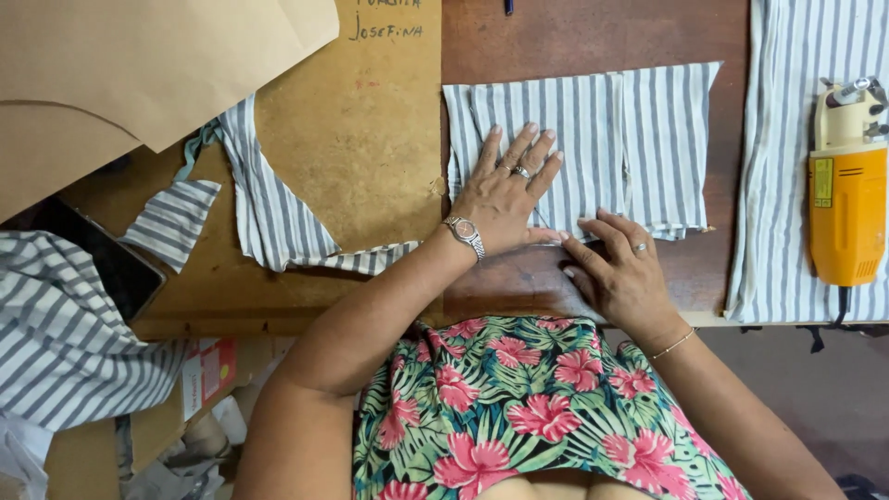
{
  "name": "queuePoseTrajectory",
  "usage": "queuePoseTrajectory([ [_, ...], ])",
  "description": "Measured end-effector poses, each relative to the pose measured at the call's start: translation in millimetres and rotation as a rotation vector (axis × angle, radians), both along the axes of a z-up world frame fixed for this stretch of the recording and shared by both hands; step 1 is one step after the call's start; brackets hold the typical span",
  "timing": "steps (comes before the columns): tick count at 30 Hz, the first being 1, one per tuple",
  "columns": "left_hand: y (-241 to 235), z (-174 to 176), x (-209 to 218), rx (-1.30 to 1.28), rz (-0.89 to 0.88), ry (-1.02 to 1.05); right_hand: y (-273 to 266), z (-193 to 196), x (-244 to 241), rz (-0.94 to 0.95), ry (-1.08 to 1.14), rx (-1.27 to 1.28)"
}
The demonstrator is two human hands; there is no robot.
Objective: Organizing, marking, and cutting striped fabric pieces using a rotary cutter on a workbench.
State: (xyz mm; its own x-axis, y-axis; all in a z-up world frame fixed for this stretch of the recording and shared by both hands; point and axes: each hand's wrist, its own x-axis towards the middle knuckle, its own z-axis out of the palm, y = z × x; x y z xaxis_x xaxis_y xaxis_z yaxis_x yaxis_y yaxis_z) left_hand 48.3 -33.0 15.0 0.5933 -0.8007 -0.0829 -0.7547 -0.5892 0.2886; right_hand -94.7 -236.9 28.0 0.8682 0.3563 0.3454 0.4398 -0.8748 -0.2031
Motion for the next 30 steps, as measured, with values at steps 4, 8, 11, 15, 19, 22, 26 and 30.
queuePoseTrajectory([
  [4,2.1,2.5,-0.2,-0.01,-0.016,0.023,-2.9,10.3,-3.6,0.013,0.051,0.042],
  [8,10.0,-14.0,-22.4,-0.167,-0.091,-0.065,-43.9,32.4,-8.8,-0.11,0.117,0.15],
  [11,25.6,-2.8,-38.0,-0.373,-0.207,-0.488,-96.5,66.5,-10.6,-0.249,-0.038,0.045],
  [15,31.4,8.8,-60.3,-0.459,-0.15,-0.515,-158.7,77.0,-24.3,-0.678,0.057,-0.235],
  [19,25.4,3.9,-67.3,-0.494,-0.084,-0.55,-189.5,56.2,-28.4,-0.948,0.347,-0.279],
  [22,18.2,-6.3,-67.8,-0.486,-0.069,-0.605,-206.9,40.7,-20.3,-0.938,0.332,-0.402],
  [26,6.7,-8.1,-64.3,-0.393,-0.061,-0.597,-212.0,42.9,-3.8,-1.104,0.555,-0.22],
  [30,-1.7,-36.5,-64.0,-0.433,0.122,-0.468,-237.9,21.4,-12.7,-1.062,0.481,-0.244],
])
